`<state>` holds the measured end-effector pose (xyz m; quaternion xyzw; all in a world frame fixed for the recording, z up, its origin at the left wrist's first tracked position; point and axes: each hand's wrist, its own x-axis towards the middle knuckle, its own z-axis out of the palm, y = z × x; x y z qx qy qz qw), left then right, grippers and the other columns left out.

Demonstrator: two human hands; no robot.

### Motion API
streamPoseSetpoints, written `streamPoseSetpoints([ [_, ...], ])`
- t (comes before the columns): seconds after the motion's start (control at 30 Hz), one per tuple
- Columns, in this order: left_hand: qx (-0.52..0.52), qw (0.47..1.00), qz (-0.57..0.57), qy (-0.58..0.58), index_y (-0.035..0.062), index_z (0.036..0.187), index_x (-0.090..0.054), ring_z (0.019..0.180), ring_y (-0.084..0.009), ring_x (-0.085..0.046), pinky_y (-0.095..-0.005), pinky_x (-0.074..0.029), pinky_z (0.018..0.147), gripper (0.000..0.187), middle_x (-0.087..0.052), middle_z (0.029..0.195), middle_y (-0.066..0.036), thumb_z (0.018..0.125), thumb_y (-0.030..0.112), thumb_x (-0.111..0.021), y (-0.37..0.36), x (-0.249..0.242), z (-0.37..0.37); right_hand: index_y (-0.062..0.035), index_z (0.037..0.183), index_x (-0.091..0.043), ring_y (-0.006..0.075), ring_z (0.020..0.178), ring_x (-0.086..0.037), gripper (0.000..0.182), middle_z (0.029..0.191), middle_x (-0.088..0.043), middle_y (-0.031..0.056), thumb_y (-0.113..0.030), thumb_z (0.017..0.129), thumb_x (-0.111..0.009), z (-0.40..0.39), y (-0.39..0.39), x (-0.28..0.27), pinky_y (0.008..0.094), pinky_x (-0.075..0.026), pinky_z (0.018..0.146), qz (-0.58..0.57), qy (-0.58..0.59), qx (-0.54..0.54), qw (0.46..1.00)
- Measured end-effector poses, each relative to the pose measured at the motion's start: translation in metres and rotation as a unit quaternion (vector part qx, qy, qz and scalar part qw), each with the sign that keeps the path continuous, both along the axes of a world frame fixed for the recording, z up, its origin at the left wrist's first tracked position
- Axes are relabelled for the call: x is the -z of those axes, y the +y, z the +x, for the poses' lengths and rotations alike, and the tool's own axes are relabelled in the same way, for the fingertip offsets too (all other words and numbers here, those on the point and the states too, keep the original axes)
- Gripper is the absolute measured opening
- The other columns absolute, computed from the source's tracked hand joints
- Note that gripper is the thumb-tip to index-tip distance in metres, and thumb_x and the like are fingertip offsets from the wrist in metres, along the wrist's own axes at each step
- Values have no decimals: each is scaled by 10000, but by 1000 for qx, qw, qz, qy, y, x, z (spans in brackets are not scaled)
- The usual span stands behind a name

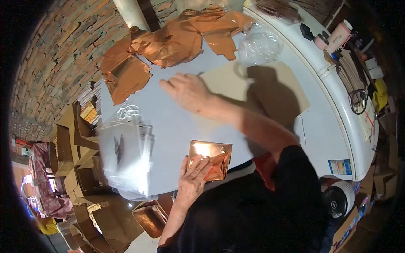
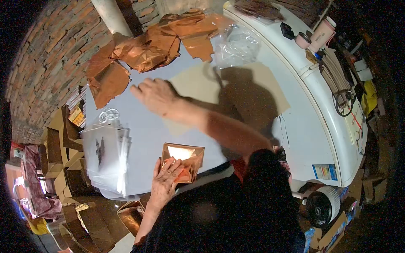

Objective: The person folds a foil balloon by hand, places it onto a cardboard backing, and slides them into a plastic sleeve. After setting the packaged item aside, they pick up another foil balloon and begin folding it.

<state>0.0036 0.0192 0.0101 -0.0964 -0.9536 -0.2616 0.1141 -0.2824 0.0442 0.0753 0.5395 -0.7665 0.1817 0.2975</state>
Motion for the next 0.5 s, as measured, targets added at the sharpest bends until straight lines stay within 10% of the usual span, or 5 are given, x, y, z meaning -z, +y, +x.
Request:
streamPoseSetpoints([
  [0.2, 27, 999, 12, -25, 123, 1317, -688, 1417, -247, -515, -556, -247, 1250, 535, -652, 1413, -49, 792, 50, -763, -3, -11, 8, -98, 1244, -585, 278, 1122, -583, 364, 1067, -640, 105, -286, 939, -648, 45, 0, 26, 406, -470, 935, -69, -123, -49, 989],
  [0.33, 24, 993, 92, -64, 119, 1298, -698, 1421, -262, -515, -546, -217, 1260, 457, -665, 1395, -55, 845, 66, -726, -13, -34, 19, -130, 985, -701, 226, 831, -660, 171, 824, -666, 32, -290, 927, -683, 48, 103, 32, 374, -514, 751, -4, -95, 3, 995],
  [0.5, 0, 966, 245, -88, 51, 1304, -679, 1407, -311, -527, -525, -216, 1263, 339, -678, 1349, -143, 989, 163, -620, -31, -60, 23, -80, 805, -669, 401, 697, -658, 255, 695, -630, 189, -288, 948, -635, 69, 249, -19, 482, -502, 614, 216, -320, 112, 916],
])
